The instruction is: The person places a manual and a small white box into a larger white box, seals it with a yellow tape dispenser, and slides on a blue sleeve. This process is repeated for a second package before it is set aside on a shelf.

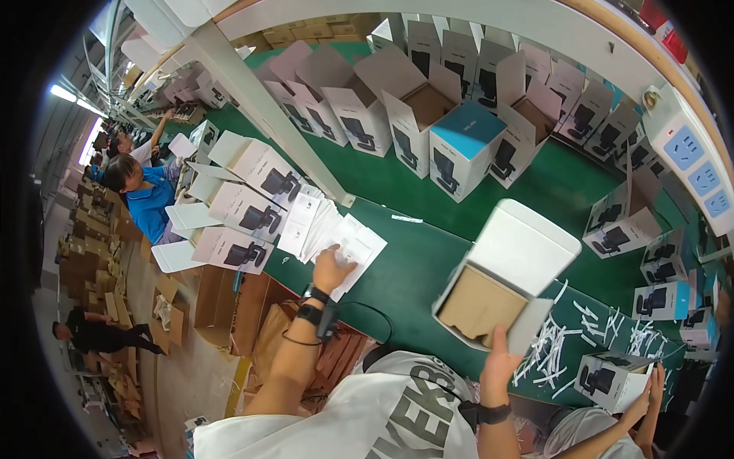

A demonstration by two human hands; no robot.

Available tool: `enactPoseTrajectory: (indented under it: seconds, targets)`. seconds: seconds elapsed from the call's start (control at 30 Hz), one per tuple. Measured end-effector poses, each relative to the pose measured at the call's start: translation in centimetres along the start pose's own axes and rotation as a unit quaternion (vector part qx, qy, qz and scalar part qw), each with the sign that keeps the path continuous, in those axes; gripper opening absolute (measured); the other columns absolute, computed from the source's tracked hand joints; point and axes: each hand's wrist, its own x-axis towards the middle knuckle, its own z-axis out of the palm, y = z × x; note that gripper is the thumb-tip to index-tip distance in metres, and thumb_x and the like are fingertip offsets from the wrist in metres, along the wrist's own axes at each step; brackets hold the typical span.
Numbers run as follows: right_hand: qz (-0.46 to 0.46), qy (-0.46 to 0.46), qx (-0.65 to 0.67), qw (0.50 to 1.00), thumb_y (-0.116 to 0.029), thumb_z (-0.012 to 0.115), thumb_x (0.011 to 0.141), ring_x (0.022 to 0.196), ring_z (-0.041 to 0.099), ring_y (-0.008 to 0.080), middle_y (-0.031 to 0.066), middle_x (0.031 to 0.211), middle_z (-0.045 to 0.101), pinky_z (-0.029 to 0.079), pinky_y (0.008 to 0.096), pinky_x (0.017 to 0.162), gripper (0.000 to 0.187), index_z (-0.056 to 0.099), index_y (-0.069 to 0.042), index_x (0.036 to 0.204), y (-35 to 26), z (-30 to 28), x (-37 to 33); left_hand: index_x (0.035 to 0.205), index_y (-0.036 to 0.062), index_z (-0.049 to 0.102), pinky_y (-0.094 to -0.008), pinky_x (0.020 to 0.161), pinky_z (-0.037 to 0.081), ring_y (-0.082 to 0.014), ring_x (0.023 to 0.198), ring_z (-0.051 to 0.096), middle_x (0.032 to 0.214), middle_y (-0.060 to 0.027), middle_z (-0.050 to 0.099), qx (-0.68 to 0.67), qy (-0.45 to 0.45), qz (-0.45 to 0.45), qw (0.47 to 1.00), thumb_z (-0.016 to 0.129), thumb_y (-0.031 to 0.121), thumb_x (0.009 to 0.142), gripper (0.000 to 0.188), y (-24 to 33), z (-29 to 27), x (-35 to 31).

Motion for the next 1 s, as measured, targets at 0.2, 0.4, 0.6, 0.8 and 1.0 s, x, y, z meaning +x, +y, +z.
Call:
enactPoseTrajectory:
  seconds: [0.2,0.4,0.6,0.8,1.0]
  targets:
    - [-0.061,-0.192,-0.003,0.979,-0.003,0.071,0.096,0.118,0.060,0.0191,0.0098,0.136,0.061,0.047,0.0325,0.102,0.058,0.049,0.001,0.149,-1.0,-2.4,-0.3,0.126,-0.0001,0.067,-0.0408,0.085,0.058,-0.0333,0.100,0.074,0.110,-0.0221,0.072,0.080,-0.093,-0.158,0.980,0.088,0.030,0.083,0.057,2.0,0.3,-0.5]
    - [0.134,-0.177,0.073,0.972,-0.009,0.068,0.099,0.082,0.058,0.0075,0.0086,0.125,0.068,0.047,0.0229,0.069,0.043,0.056,-0.002,0.139,1.8,-11.2,0.3,0.138,-0.0029,0.058,-0.0373,0.092,0.056,-0.0322,0.119,0.069,0.138,-0.0202,0.066,-0.516,0.013,-0.158,0.842,0.080,0.018,0.089,0.057,1.9,-4.5,-1.3]
    - [0.140,-0.144,0.009,0.980,-0.007,0.066,0.100,0.068,0.047,0.0018,0.0050,0.114,0.071,0.035,0.0190,0.055,0.034,0.061,-0.004,0.134,6.5,-11.8,-0.4,0.157,-0.0033,0.034,-0.0544,0.126,0.032,-0.0374,0.137,0.054,0.147,-0.0256,0.052,-0.873,-0.093,0.057,0.475,0.061,0.009,0.081,0.082,20.1,-18.5,-4.5]
    - [0.160,-0.194,-0.042,0.967,-0.005,0.065,0.101,0.064,0.046,0.0018,0.0018,0.103,0.073,0.033,0.0187,0.053,0.030,0.063,-0.004,0.130,7.0,-10.5,-0.1,0.155,0.0049,0.041,-0.0587,0.119,0.034,-0.0475,0.139,0.049,0.149,-0.0280,0.050,-0.700,-0.098,0.269,0.654,0.064,0.008,0.085,0.074,27.1,-12.4,-6.6]
    - [0.122,-0.138,0.003,0.983,-0.005,0.067,0.100,0.068,0.049,0.0015,-0.0003,0.103,0.073,0.035,0.0189,0.056,0.027,0.065,-0.003,0.127,8.7,-13.2,0.2,0.159,0.0073,0.036,-0.0573,0.119,0.034,-0.0441,0.144,0.045,0.155,-0.0250,0.045,-0.316,-0.001,0.442,0.839,0.064,0.001,0.085,0.080,23.6,-12.9,-4.1]
